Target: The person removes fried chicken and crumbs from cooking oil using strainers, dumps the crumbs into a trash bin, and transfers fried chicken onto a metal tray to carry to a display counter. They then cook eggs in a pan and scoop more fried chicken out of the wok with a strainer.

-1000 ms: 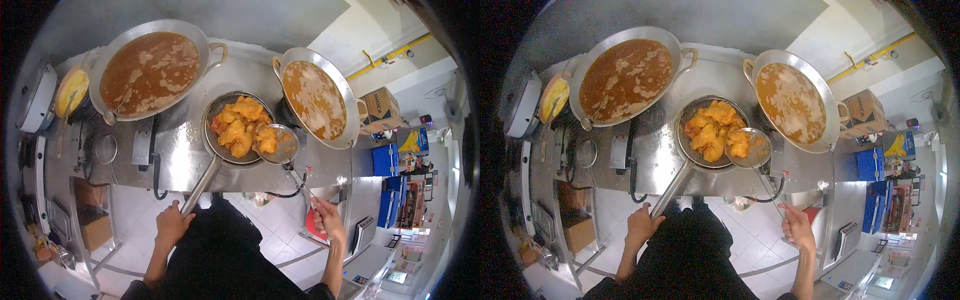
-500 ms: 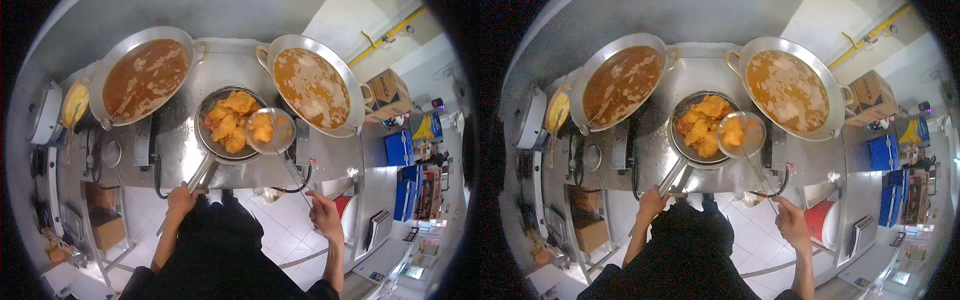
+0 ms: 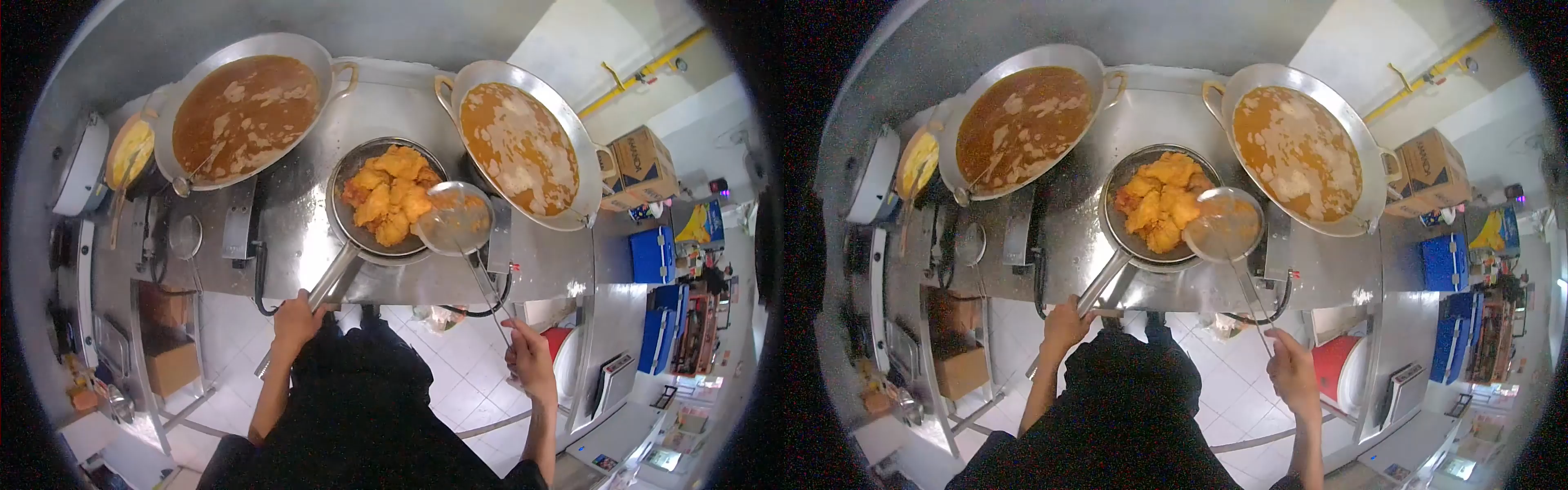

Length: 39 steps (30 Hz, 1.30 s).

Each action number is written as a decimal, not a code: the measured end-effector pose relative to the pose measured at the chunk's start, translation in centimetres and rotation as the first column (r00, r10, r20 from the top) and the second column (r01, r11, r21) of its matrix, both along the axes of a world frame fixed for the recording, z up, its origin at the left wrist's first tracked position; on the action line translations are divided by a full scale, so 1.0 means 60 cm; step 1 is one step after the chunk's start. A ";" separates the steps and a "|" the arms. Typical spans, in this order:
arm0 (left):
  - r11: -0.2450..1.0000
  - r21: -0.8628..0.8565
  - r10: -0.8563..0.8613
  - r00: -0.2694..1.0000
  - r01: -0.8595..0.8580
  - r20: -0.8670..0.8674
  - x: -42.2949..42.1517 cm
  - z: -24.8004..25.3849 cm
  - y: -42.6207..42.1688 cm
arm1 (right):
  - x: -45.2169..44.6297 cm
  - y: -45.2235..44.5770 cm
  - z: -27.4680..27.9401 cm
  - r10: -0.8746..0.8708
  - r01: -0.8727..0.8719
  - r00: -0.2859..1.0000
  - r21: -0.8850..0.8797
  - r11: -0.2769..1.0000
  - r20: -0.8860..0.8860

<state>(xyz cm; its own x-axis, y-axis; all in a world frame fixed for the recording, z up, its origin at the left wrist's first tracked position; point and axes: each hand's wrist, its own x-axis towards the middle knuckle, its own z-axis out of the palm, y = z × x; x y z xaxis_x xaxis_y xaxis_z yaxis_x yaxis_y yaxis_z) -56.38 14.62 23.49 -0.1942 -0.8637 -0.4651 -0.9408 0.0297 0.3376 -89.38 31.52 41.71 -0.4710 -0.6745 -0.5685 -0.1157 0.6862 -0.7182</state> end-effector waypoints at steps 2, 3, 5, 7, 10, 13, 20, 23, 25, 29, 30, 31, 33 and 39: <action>1.000 -0.027 -0.016 0.999 0.015 -0.028 -0.001 -0.001 -0.003 | -0.004 0.014 -0.006 -0.049 0.049 0.999 0.013 0.999 0.017; 1.000 -0.022 -0.002 1.000 0.002 -0.031 -0.001 -0.008 -0.007 | -0.006 0.023 -0.011 -0.119 0.118 0.992 0.018 0.993 0.040; 0.998 -0.008 -0.055 0.993 0.054 -0.103 0.000 -0.042 -0.024 | -0.010 0.042 -0.016 -0.171 0.169 0.984 0.033 0.985 0.058; 0.981 0.190 0.079 0.962 -0.029 -0.260 -0.019 -0.055 -0.066 | -0.019 0.058 -0.013 -0.261 0.263 0.944 0.015 0.965 0.204; 0.860 0.507 0.260 0.906 -0.061 -0.333 -0.037 -0.046 -0.079 | -0.006 0.068 -0.007 -0.305 0.308 0.914 0.032 0.951 0.267; 0.842 0.521 0.393 0.820 -0.140 -0.415 -0.036 -0.078 -0.052 | -0.002 0.069 -0.016 -0.314 0.331 0.892 0.005 0.944 0.325; 0.814 0.548 0.478 0.758 -0.192 -0.444 0.000 0.022 -0.011 | -0.002 -0.011 -0.040 -0.084 0.124 0.981 -0.233 0.964 0.177; 0.822 0.524 0.476 0.775 -0.224 -0.416 0.035 0.052 0.016 | -0.019 -0.053 -0.080 0.037 -0.135 0.974 -0.437 0.889 -0.223; 0.843 0.483 0.451 0.802 -0.237 -0.393 0.063 0.062 0.034 | -0.015 -0.087 -0.073 0.081 -0.330 0.827 -0.364 0.871 -0.556; 0.789 0.511 0.536 0.788 -0.341 -0.302 0.098 0.087 0.067 | -0.103 -0.082 -0.216 0.091 -0.612 0.493 -0.271 0.743 -0.865; 0.776 0.526 0.555 0.772 -0.347 -0.311 0.109 0.081 0.075 | -0.124 -0.066 -0.237 0.234 -0.619 0.362 -0.045 0.784 -0.902; 0.763 0.543 0.575 0.753 -0.351 -0.320 0.110 0.083 0.081 | -0.133 -0.059 -0.235 0.384 -0.592 0.228 0.186 0.784 -0.895; 0.757 0.535 0.594 0.737 -0.375 -0.322 0.102 0.081 0.090 | -0.144 -0.051 -0.238 0.433 -0.593 0.168 0.260 0.762 -0.886; 0.801 0.514 0.529 0.765 -0.307 -0.368 0.067 0.049 0.078 | -0.101 -0.073 -0.149 0.347 -0.591 0.336 0.091 0.802 -0.876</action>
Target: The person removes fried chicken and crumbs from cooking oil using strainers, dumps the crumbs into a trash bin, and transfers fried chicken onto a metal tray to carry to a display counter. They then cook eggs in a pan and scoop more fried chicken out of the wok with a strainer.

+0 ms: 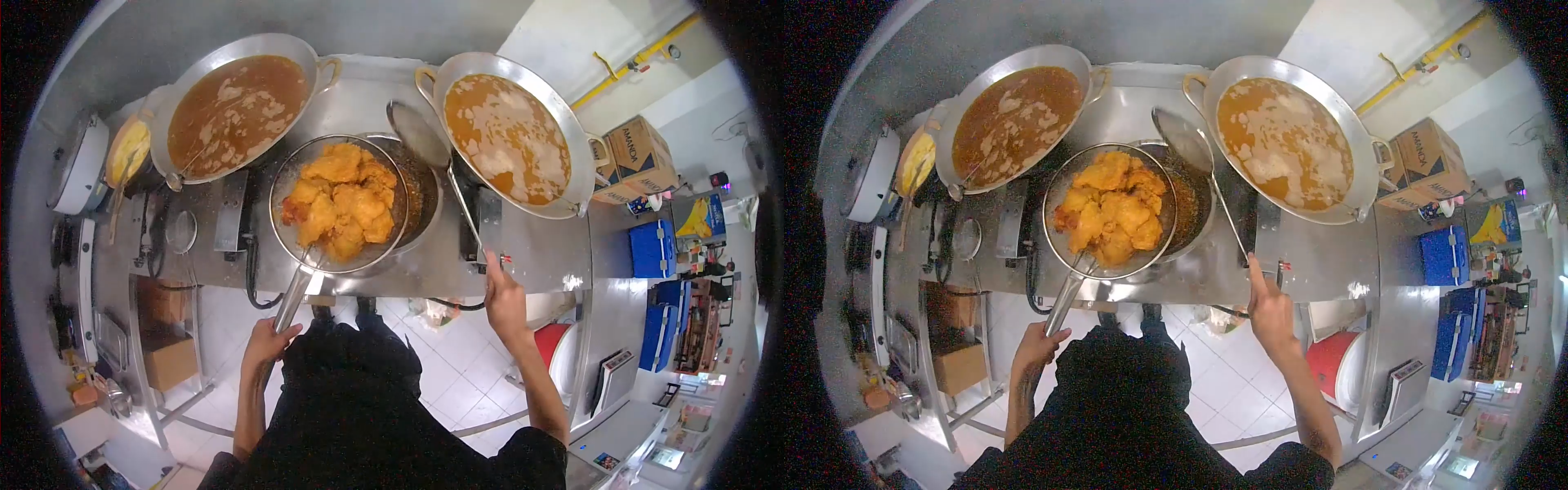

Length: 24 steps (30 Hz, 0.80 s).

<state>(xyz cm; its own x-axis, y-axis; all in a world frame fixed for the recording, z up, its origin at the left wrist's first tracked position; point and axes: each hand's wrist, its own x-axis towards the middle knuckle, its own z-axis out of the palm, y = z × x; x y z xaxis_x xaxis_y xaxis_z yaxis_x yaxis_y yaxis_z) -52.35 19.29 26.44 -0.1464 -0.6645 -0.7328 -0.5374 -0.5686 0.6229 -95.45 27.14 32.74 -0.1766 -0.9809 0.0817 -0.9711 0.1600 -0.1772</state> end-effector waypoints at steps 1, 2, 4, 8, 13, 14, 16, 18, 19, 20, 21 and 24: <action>0.999 -0.039 -0.013 1.000 0.013 -0.021 -0.006 -0.026 -0.006 | 0.013 -0.006 0.037 -0.031 0.041 0.993 -0.079 0.996 0.117; 0.997 -0.079 -0.026 0.999 0.023 -0.043 -0.010 -0.039 -0.013 | 0.020 -0.013 0.071 -0.050 0.087 0.971 -0.154 0.984 0.233; 0.998 -0.058 0.000 0.999 -0.003 -0.045 -0.057 -0.030 -0.042 | -0.002 -0.026 0.128 -0.125 0.171 0.960 -0.169 0.971 0.252; 0.992 -0.053 -0.112 0.994 0.111 -0.018 -0.116 -0.088 -0.077 | -0.111 -0.050 0.209 -0.326 0.354 0.929 -0.159 0.922 0.175; 0.997 -0.033 -0.067 0.987 0.063 -0.148 -0.139 -0.134 -0.085 | -0.303 -0.054 0.191 -0.437 0.434 0.837 -0.085 0.897 -0.329; 0.997 -0.031 -0.070 0.986 0.066 -0.152 -0.145 -0.131 -0.083 | -0.345 -0.052 0.180 -0.438 0.436 0.835 -0.085 0.896 -0.332; 0.984 -0.120 -0.131 0.991 0.134 0.040 -0.153 -0.124 -0.076 | -0.425 -0.054 0.149 -0.381 0.418 0.804 -0.022 0.908 -0.456; 0.965 -0.179 -0.177 0.980 0.191 0.093 -0.146 -0.152 -0.078 | -0.497 -0.070 0.105 -0.256 0.277 0.864 -0.017 0.961 -0.434; 0.938 -0.232 -0.225 0.962 0.257 0.154 -0.151 -0.140 -0.081 | -0.504 -0.089 0.100 -0.129 0.136 0.903 -0.012 0.991 -0.409; 0.942 -0.231 -0.211 0.966 0.242 0.149 -0.158 -0.128 -0.081 | -0.510 -0.111 0.093 -0.115 0.121 0.903 -0.010 0.993 -0.413; 0.954 -0.167 -0.218 0.957 0.251 0.189 -0.163 -0.117 -0.082 | -0.514 -0.138 0.083 -0.086 0.119 0.963 0.116 0.986 -0.254; 0.952 -0.121 -0.236 0.926 0.281 0.294 -0.169 -0.128 -0.082 | -0.488 -0.204 0.059 0.018 -0.015 1.000 0.246 0.969 -0.007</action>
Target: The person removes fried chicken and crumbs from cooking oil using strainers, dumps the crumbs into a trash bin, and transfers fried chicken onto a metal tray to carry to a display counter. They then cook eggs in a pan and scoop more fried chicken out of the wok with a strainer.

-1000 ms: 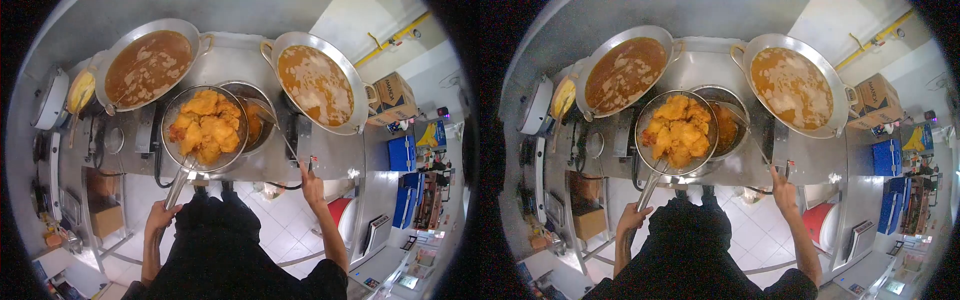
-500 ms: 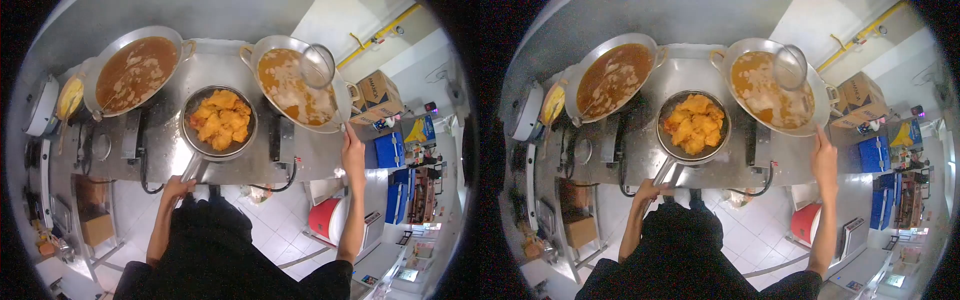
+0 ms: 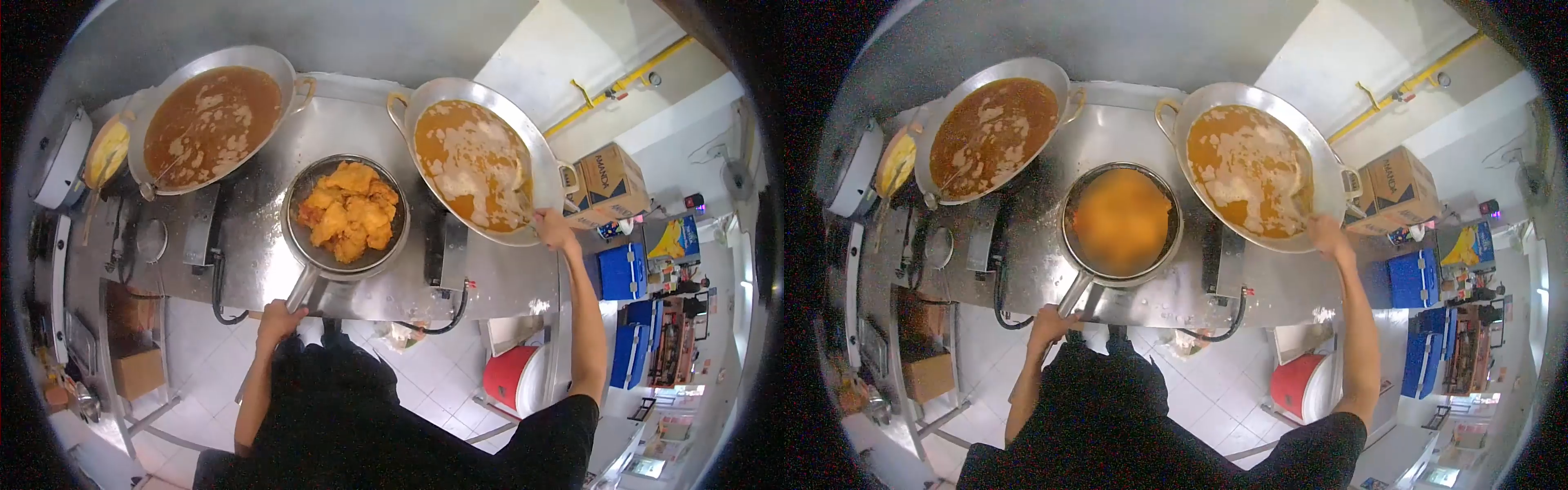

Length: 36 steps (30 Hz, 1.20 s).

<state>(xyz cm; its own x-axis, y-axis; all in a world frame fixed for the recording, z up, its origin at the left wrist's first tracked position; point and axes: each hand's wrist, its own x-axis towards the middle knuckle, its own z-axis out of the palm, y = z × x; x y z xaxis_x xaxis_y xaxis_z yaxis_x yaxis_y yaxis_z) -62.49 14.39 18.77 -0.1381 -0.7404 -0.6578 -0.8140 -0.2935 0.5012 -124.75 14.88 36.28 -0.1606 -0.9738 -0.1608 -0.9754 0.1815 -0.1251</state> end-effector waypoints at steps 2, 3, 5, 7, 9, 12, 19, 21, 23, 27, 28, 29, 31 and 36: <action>0.999 -0.033 -0.008 0.998 0.010 0.056 0.001 -0.003 0.001 | 0.062 -0.035 0.004 0.102 -0.103 0.992 0.004 0.995 0.071; 0.999 -0.050 -0.006 0.998 0.009 0.063 -0.004 0.012 0.003 | 0.130 -0.054 0.032 -0.202 0.187 0.947 0.083 0.979 0.248; 0.998 -0.065 0.028 0.998 -0.024 0.063 -0.009 0.017 0.012 | 0.173 -0.083 0.042 -0.463 0.414 0.802 0.208 0.886 0.378; 0.993 -0.120 -0.009 0.997 0.017 0.074 -0.010 0.012 0.015 | 0.181 -0.111 0.013 -0.466 0.445 0.696 0.181 0.877 0.547; 0.996 -0.090 0.013 0.996 -0.005 0.089 -0.013 0.015 0.016 | 0.194 -0.129 0.005 -0.468 0.451 0.599 0.209 0.868 0.650; 0.997 -0.074 0.020 0.995 -0.013 0.095 -0.007 0.022 0.015 | 0.252 -0.135 0.035 -0.449 0.486 0.329 0.259 0.835 0.831; 0.992 -0.124 -0.031 0.999 0.033 0.019 0.002 0.001 0.014 | 0.224 -0.155 0.017 -0.271 0.523 -0.132 0.299 0.798 0.954; 0.996 -0.091 -0.023 1.000 0.024 0.009 0.005 0.014 0.008 | 0.216 -0.141 0.019 -0.237 0.522 -0.219 0.319 0.791 0.947; 0.987 -0.154 -0.052 0.998 0.054 0.020 0.007 0.015 0.007 | 0.197 -0.121 0.028 -0.224 0.483 -0.367 0.391 0.783 0.903; 0.992 -0.113 -0.058 0.997 0.064 0.049 0.012 0.006 -0.001 | 0.181 -0.049 0.062 -0.244 0.516 -0.364 0.413 0.750 0.899; 0.987 -0.137 -0.072 0.996 0.079 0.055 0.014 0.007 -0.002 | 0.181 -0.030 0.073 -0.264 0.571 -0.291 0.388 0.723 0.920; 0.983 -0.160 -0.086 0.994 0.095 0.060 0.015 0.011 -0.004 | 0.181 -0.011 0.084 -0.286 0.624 -0.217 0.358 0.695 0.933; 0.990 -0.110 -0.083 0.996 0.085 0.026 0.017 0.020 -0.014 | 0.180 0.026 0.107 -0.329 0.637 -0.151 0.346 0.689 0.932; 0.981 0.180 0.119 0.944 -0.066 -0.306 0.035 0.014 -0.023 | 0.141 0.091 0.112 -0.371 0.625 -0.152 0.380 0.682 0.916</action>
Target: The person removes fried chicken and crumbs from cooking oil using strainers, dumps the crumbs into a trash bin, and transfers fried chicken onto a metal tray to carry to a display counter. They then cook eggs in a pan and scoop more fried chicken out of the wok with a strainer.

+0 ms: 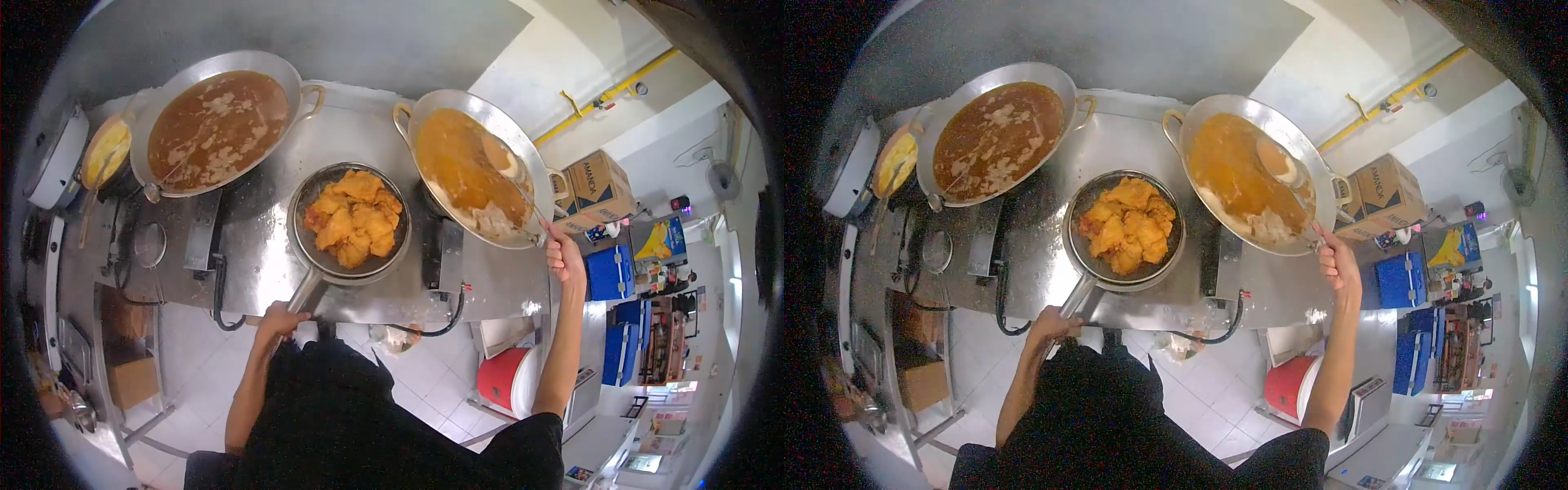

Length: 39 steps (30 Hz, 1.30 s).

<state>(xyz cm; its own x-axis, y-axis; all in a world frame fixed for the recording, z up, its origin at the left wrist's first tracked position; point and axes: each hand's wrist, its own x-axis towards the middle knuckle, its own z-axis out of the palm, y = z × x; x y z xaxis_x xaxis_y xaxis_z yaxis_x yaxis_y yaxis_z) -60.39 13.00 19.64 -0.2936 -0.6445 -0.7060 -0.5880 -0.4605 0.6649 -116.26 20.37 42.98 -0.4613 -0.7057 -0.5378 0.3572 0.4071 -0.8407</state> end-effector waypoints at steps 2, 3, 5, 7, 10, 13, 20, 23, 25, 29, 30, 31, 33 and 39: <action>0.998 0.019 0.063 0.997 -0.063 -0.036 0.002 -0.005 0.006 | 0.016 0.013 0.009 0.020 -0.020 1.000 0.057 0.998 -0.005; 0.990 0.046 0.133 0.988 -0.130 -0.073 0.002 -0.008 0.009 | 0.025 0.017 0.012 0.018 -0.017 1.000 0.047 0.999 -0.003; 0.995 0.023 0.095 0.995 -0.094 -0.020 0.004 0.023 0.020 | 0.087 0.029 0.029 0.043 -0.016 0.981 0.142 0.990 -0.188; 0.997 0.027 0.073 0.997 -0.073 -0.011 0.019 0.046 0.026 | 0.128 0.043 0.043 0.092 -0.058 0.967 0.144 0.988 -0.236; 0.991 -0.015 0.131 0.988 -0.133 -0.078 0.056 0.067 0.055 | 0.189 0.055 0.051 0.173 -0.125 0.933 0.168 0.978 -0.315; 0.990 0.006 0.140 0.990 -0.140 -0.009 0.108 0.111 0.083 | 0.234 0.069 -0.002 0.208 -0.162 0.888 0.144 0.976 -0.410; 0.988 0.019 0.145 0.969 -0.152 0.202 0.175 0.166 0.131 | 0.310 0.086 -0.161 0.203 -0.423 -0.048 0.204 0.883 -0.978; 0.984 0.040 0.166 0.972 -0.174 0.165 0.182 0.156 0.139 | 0.311 0.088 -0.192 0.381 -0.264 -0.497 0.554 0.790 -0.780; 0.984 0.044 0.164 0.975 -0.172 0.148 0.184 0.143 0.140 | 0.293 0.100 -0.211 0.381 -0.255 -0.538 0.576 0.776 -0.752; 0.985 0.007 0.168 0.976 -0.171 0.137 0.177 0.126 0.137 | 0.251 0.127 -0.233 0.419 -0.265 -0.563 0.636 0.725 -0.713; 0.988 0.008 0.155 0.979 -0.157 0.134 0.177 0.119 0.137 | 0.243 0.138 -0.236 0.427 -0.253 -0.559 0.637 0.728 -0.711; 0.990 0.007 0.136 0.982 -0.138 0.128 0.177 0.115 0.134 | 0.243 0.137 -0.227 0.471 -0.275 -0.510 0.655 0.704 -0.720; 0.994 0.008 0.106 0.987 -0.108 0.122 0.176 0.112 0.133 | 0.250 0.139 -0.212 0.519 -0.291 -0.454 0.672 0.681 -0.724; 0.996 -0.018 0.083 0.996 -0.082 0.036 0.155 0.068 0.118 | 0.340 0.105 -0.079 0.247 -0.419 0.030 0.212 0.883 -0.968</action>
<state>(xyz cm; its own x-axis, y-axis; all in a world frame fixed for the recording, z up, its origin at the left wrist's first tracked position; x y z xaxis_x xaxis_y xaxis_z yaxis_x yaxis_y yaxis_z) -51.12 20.10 23.72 -0.2134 -0.6769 -0.7045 -0.5726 -0.4977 0.6515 -95.88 26.65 38.25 -0.2061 -0.9519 0.2269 -0.9226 0.1118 -0.3691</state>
